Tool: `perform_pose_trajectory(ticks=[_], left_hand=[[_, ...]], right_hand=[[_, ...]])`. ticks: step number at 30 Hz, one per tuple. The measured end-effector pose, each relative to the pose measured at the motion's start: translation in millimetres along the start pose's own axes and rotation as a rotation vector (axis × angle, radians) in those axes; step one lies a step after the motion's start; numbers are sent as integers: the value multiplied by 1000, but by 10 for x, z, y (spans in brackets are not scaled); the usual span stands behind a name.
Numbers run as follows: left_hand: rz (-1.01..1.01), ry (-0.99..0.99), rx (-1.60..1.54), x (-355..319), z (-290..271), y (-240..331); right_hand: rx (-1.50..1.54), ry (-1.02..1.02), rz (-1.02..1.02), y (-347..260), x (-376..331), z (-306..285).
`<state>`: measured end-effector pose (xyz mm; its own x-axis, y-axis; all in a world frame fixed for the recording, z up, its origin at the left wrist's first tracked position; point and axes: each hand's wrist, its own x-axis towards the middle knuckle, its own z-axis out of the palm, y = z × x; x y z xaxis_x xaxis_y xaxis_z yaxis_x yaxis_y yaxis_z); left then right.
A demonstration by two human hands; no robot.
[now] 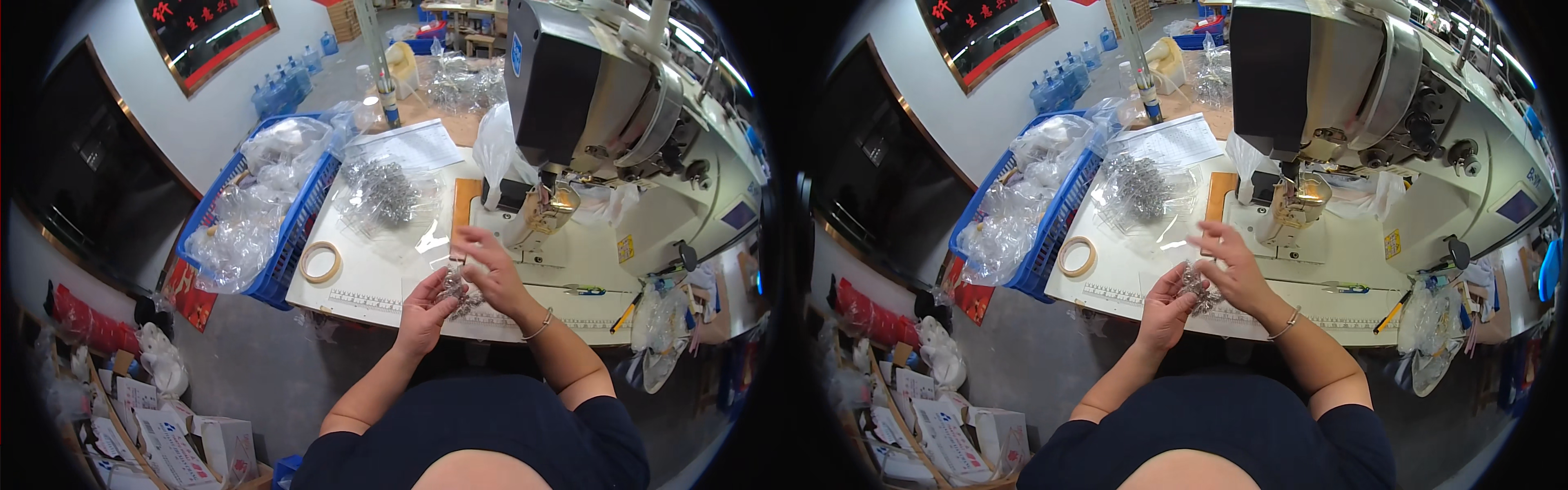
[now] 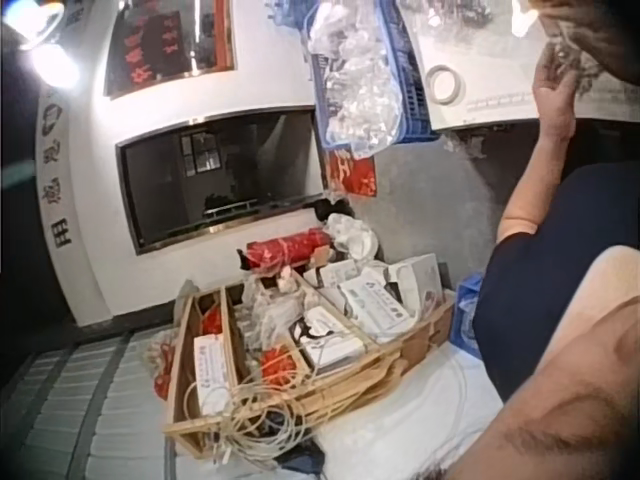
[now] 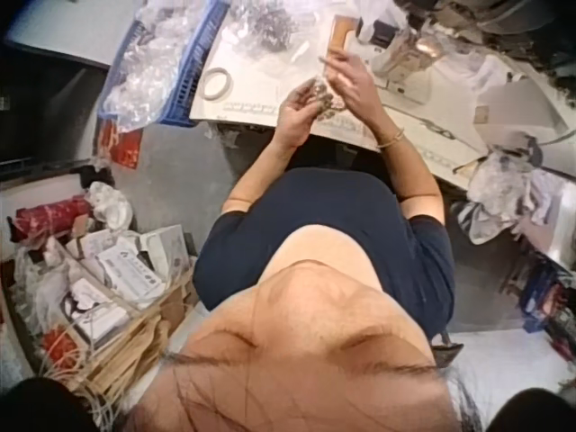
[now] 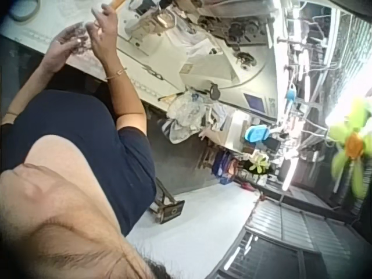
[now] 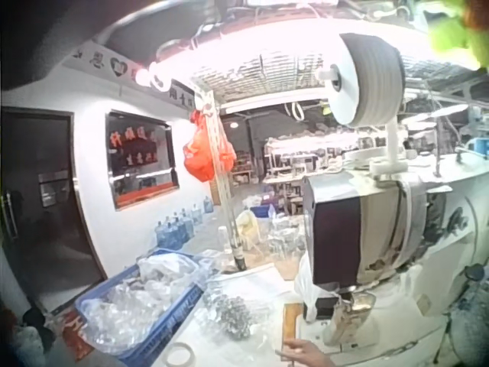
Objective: The person operates a sewing machine to stitch a small, silver, star-shaped decoration. They handle the item with both hands, positioning it under the needle, sewing, and then trimming the thread with scissors. The person then places the finished item into a plastic bag and handles a roll of tape.
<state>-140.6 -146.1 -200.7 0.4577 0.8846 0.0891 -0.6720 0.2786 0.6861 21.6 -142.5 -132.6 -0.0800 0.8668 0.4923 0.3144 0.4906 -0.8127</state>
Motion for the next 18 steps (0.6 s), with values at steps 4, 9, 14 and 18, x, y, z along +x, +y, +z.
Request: perform_pose_trajectory(ticks=[4,9,14,18], left_hand=[[8,29,-128,-13,-13,-9],[46,28,-81,-45,76,-25],[38,117,22,-65,102,-54],[40,121,127,-101,56,-86]], right_hand=[[-47,115,63,65,-103,-202],[-230,-231,-13,57,-127,-189],[-151,-303,72,68,-88,-185],[-74,-322,192,74,-131,-180]])
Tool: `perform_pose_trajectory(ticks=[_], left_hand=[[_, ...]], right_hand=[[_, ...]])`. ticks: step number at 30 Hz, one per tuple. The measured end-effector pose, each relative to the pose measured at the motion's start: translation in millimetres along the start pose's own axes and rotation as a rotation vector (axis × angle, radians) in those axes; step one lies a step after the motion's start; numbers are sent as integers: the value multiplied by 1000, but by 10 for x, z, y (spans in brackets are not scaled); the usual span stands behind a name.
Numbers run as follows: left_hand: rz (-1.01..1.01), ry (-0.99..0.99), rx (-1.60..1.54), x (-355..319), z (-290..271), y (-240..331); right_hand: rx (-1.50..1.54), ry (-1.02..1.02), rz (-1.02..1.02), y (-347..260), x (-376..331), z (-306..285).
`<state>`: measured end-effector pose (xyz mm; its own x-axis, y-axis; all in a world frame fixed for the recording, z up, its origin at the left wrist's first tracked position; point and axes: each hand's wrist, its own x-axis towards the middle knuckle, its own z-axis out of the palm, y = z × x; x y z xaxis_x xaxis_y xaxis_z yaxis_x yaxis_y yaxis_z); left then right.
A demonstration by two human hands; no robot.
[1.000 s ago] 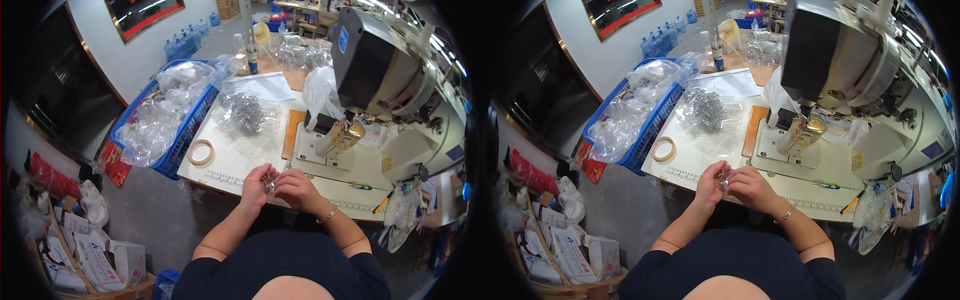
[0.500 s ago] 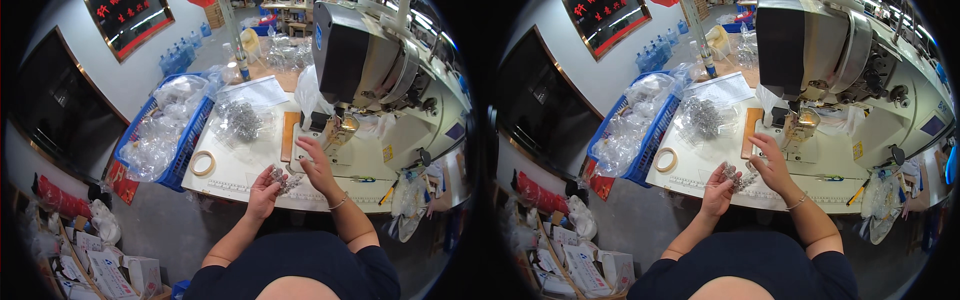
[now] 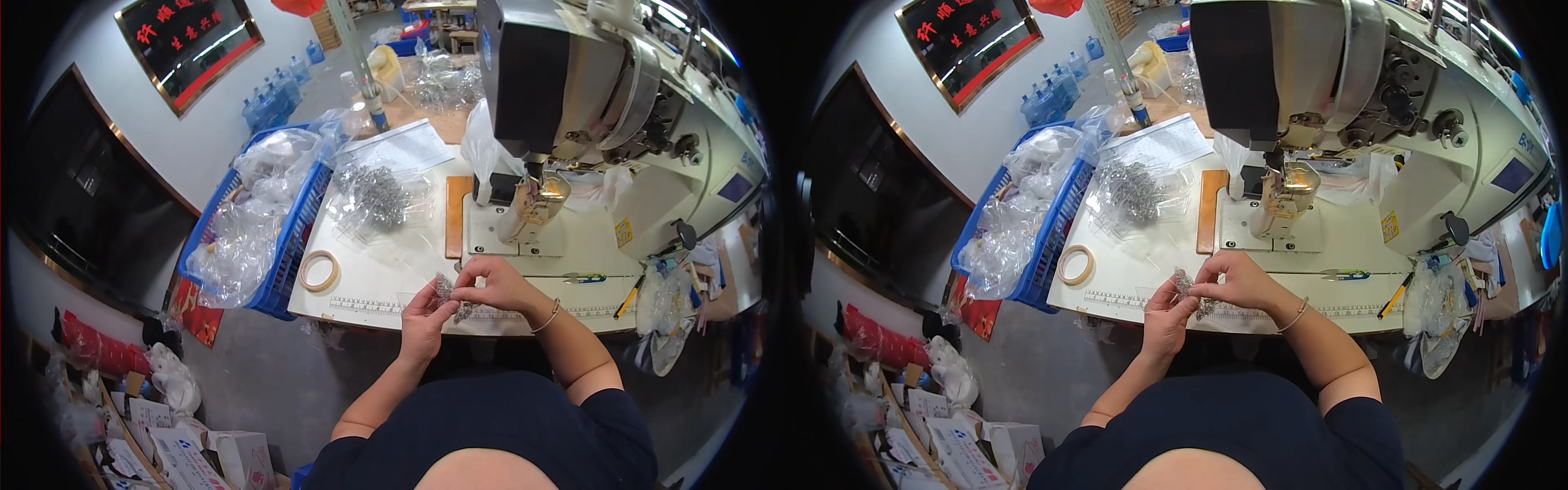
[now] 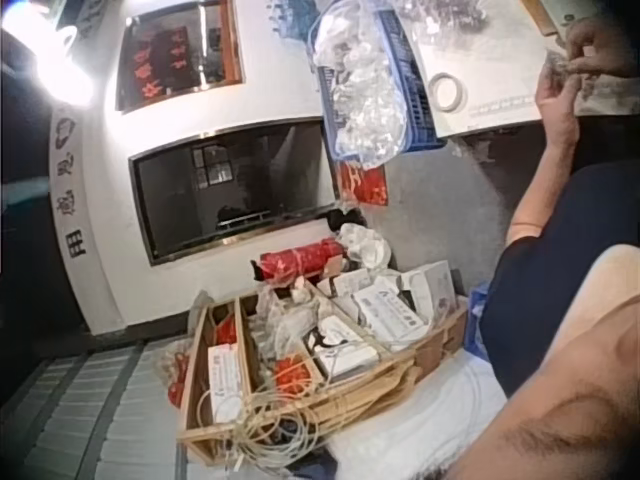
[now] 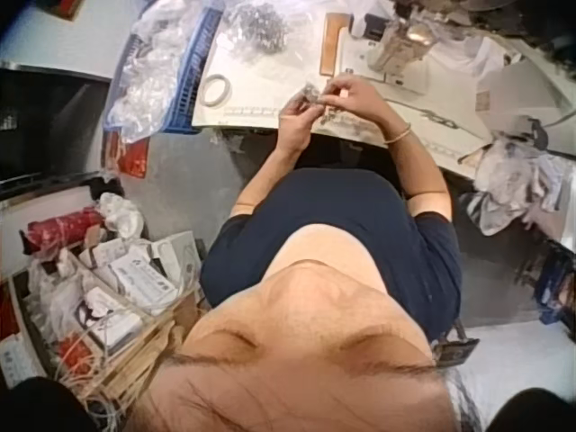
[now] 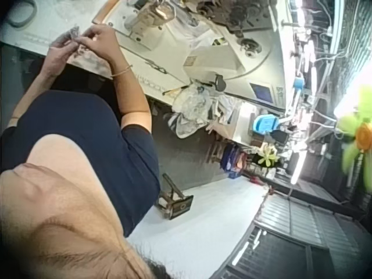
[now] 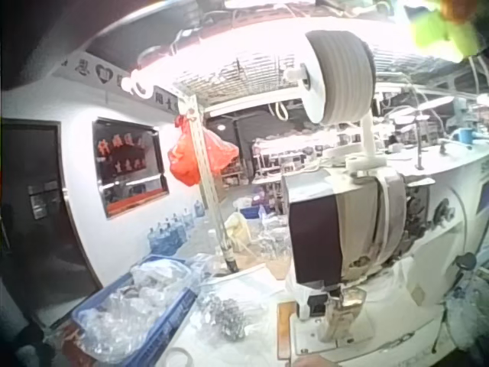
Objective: The person operates a sewing machine to stitch a small, silver, star-shaped decoration. They handle the item with both hands, positioning it under the needle, sewing, and then trimming the thread with scissors. The person then places the finished item into a plastic bag and handles a roll of tape.
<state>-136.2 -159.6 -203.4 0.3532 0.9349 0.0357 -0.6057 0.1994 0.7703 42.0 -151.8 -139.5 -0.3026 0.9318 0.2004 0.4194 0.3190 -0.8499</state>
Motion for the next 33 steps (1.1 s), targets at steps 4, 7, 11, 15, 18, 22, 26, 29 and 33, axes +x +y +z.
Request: perform_pose_trajectory(ticks=[4,7,11,15,18,22,26,29,33], left_hand=[[41,-43,178,-3,28,92],[59,-62,162,-24,86,187],[39,20,-66,-61,92,172],[-134,133,-218,-22,-59,106],[-137,144,-221,13,-76,115],[-149,156,-188,24,-59,146],[-147,132,-162,27,-98,127],[-122,145,-149,36,-70,121],[-129,132,-118,27,-100,114]], right_hand=[[261,-21,65,-7,5,-12],[451,-85,244,50,12,-37],[723,-74,251,183,-4,4],[682,-26,251,241,-5,92],[460,232,157,89,-11,164],[256,137,79,117,-37,155],[428,101,193,96,-45,174],[450,96,168,125,-36,179],[534,100,217,115,-21,174]])
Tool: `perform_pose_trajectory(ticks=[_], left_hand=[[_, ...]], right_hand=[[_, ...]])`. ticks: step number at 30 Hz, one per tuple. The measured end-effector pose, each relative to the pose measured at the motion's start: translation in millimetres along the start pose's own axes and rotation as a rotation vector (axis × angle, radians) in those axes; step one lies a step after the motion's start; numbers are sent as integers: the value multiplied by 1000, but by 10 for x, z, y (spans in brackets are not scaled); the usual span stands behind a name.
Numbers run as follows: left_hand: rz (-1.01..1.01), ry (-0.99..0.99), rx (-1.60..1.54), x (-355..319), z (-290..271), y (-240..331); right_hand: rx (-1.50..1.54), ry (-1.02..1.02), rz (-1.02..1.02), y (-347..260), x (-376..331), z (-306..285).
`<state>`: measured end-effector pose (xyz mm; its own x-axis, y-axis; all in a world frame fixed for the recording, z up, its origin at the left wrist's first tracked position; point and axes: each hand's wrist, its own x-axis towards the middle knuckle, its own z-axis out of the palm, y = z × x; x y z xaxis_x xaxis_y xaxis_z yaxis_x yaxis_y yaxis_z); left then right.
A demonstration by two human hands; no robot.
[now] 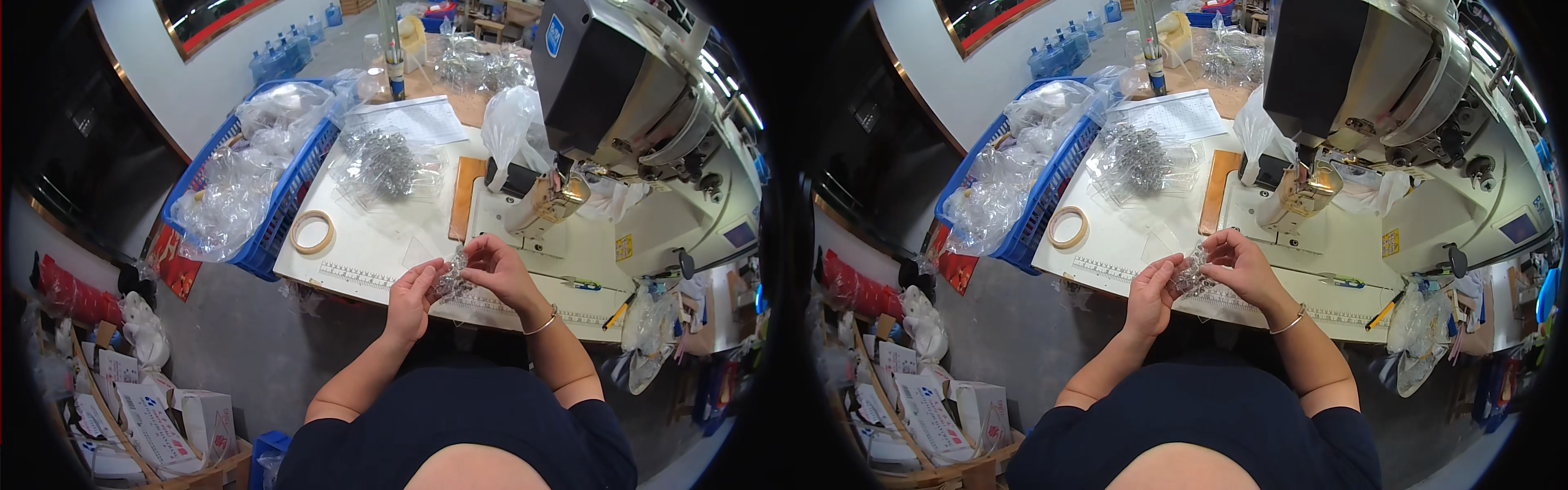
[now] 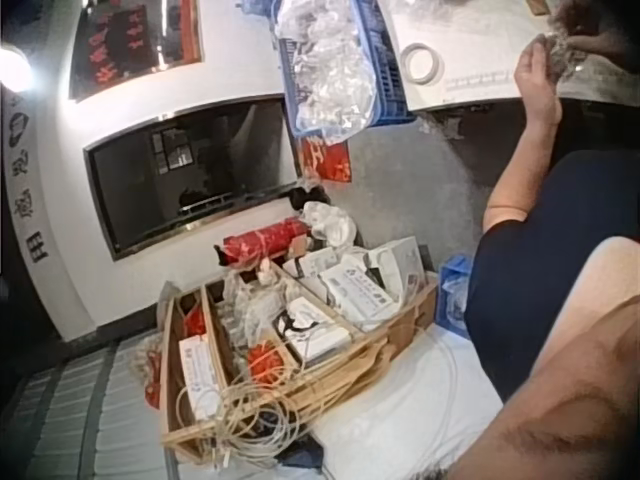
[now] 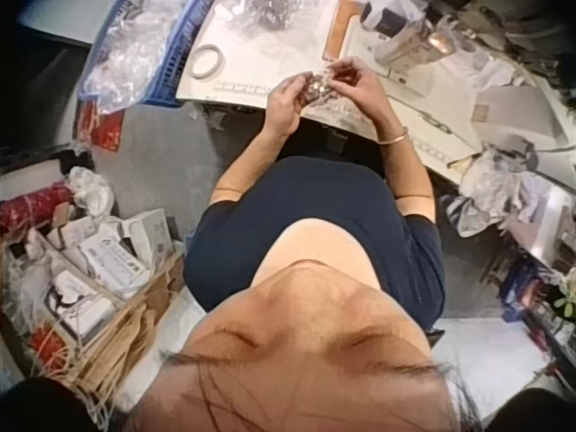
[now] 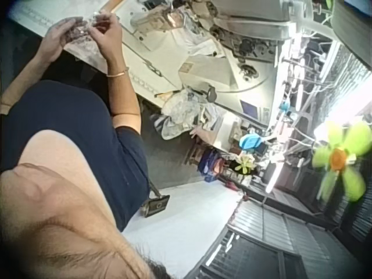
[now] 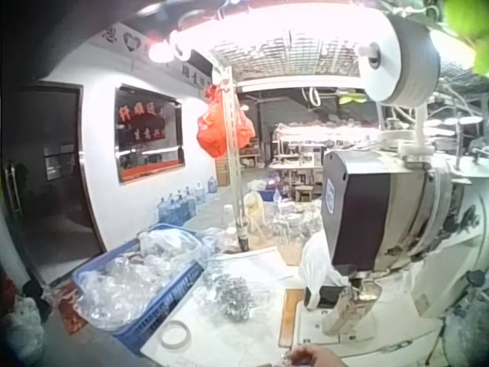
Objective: The person operates a sewing machine to stitch a small, silver, star-shaped decoration. They handle the item with both hands, positioning it under the needle, sewing, and then trimming the thread with scissors. The person then places the finished item into a plastic bag and handles a roll of tape.
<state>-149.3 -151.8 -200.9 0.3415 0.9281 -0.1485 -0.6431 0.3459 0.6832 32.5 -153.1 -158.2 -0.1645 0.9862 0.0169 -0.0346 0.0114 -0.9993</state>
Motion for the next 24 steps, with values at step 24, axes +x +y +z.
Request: perform_pose_trajectory(ticks=[24], left_hand=[[80,-55,-695,169,3,87]], right_hand=[[730,139,226,135,-31,120]])
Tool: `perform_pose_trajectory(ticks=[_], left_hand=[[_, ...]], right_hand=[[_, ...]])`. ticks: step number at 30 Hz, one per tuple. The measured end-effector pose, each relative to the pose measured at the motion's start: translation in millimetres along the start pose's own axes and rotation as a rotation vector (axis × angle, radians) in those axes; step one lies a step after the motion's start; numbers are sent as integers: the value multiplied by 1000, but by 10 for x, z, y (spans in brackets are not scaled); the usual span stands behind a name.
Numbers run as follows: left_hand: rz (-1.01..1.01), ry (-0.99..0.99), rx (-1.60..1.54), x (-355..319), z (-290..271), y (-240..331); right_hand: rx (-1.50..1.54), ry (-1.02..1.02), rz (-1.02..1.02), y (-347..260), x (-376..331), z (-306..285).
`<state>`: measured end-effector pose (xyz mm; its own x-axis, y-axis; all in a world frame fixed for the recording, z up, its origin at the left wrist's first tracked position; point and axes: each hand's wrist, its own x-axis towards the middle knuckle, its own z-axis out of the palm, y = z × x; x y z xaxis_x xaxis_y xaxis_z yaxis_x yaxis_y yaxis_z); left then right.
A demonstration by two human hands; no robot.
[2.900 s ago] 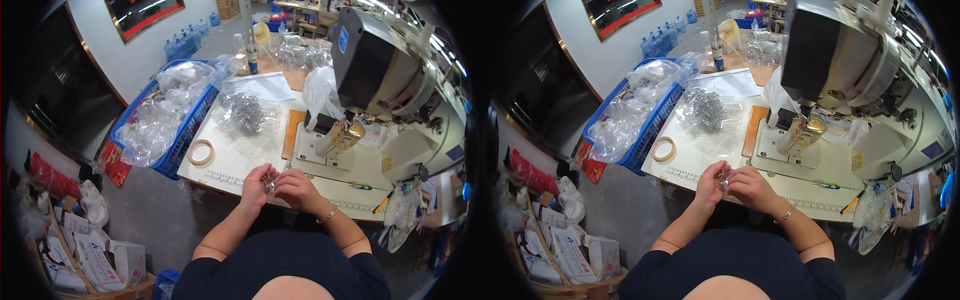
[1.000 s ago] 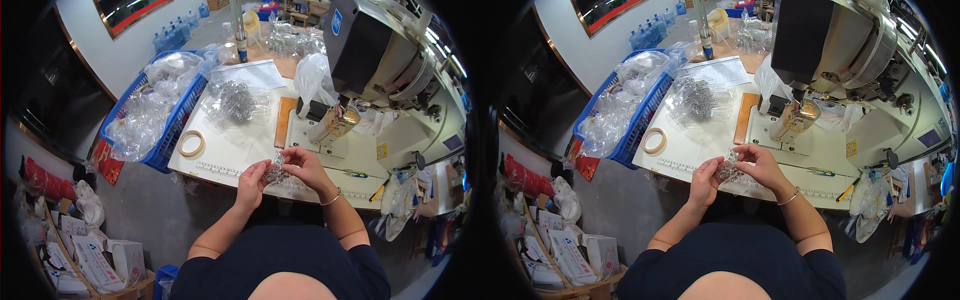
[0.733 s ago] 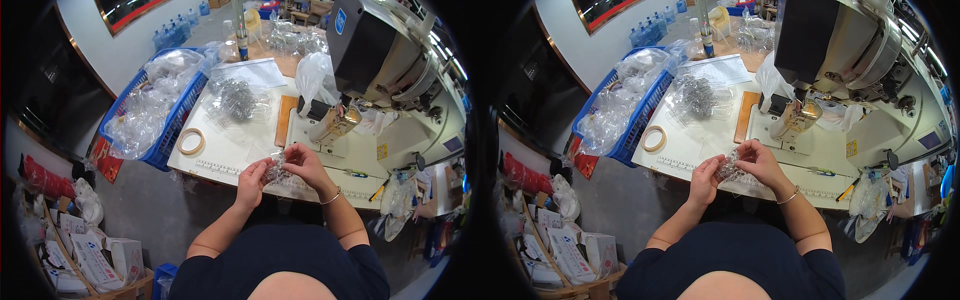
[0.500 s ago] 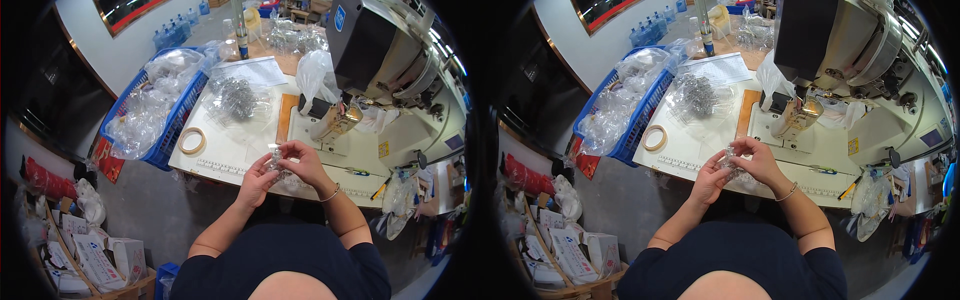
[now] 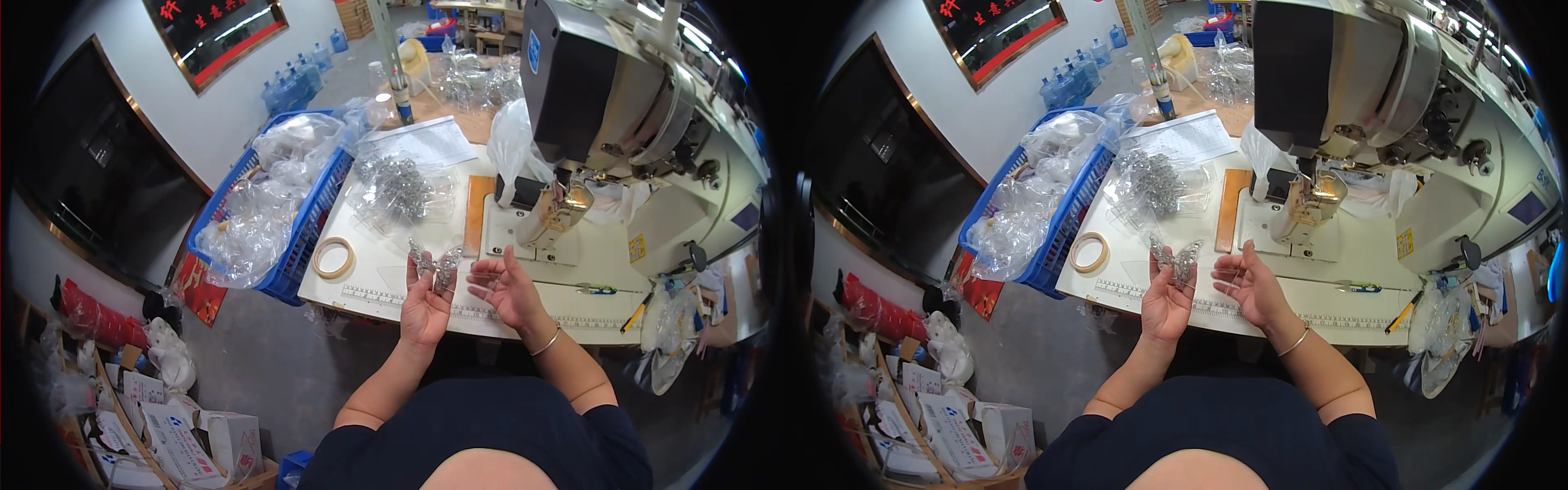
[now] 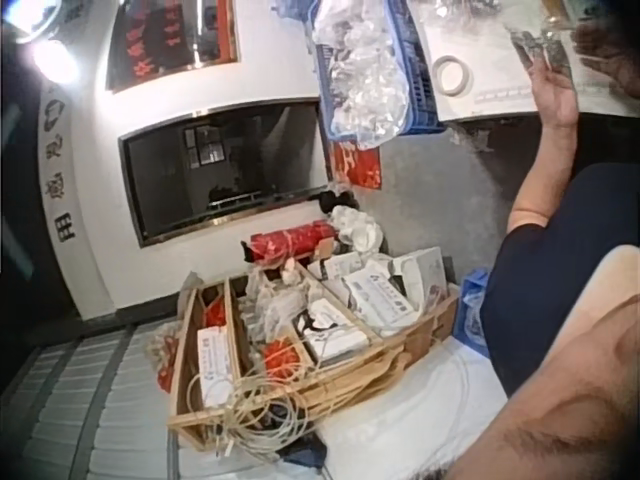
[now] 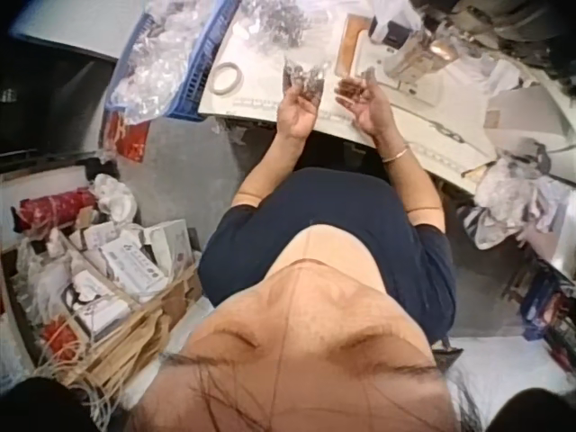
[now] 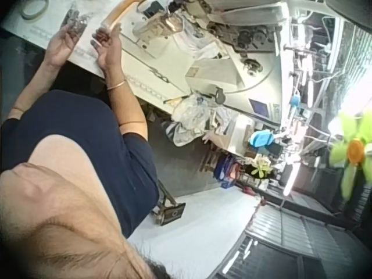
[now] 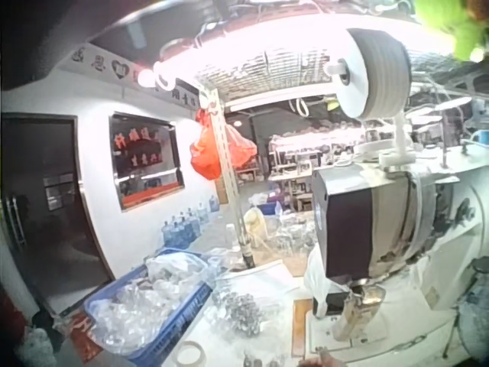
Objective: The person operates a sewing machine to stitch a small, silver, star-shaped decoration. They handle the item with both hands, positioning it under the needle, sewing, and then trimming the thread with scissors. The person then places the finished item into a plastic bag and handles a roll of tape.
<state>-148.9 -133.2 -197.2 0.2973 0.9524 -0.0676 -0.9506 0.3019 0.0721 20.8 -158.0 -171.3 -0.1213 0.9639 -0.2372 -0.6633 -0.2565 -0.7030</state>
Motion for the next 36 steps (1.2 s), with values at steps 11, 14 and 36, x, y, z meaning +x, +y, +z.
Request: perform_pose_trajectory(ticks=[11,14,36], left_hand=[[4,82,45,-60,20,-71],[14,95,67,-67,20,-78],[52,-2,148,-163,92,-140]], right_hand=[[-30,-191,-9,-3,-123,137],[-39,-203,-16,24,-96,103],[-41,-100,15,79,-63,82]])
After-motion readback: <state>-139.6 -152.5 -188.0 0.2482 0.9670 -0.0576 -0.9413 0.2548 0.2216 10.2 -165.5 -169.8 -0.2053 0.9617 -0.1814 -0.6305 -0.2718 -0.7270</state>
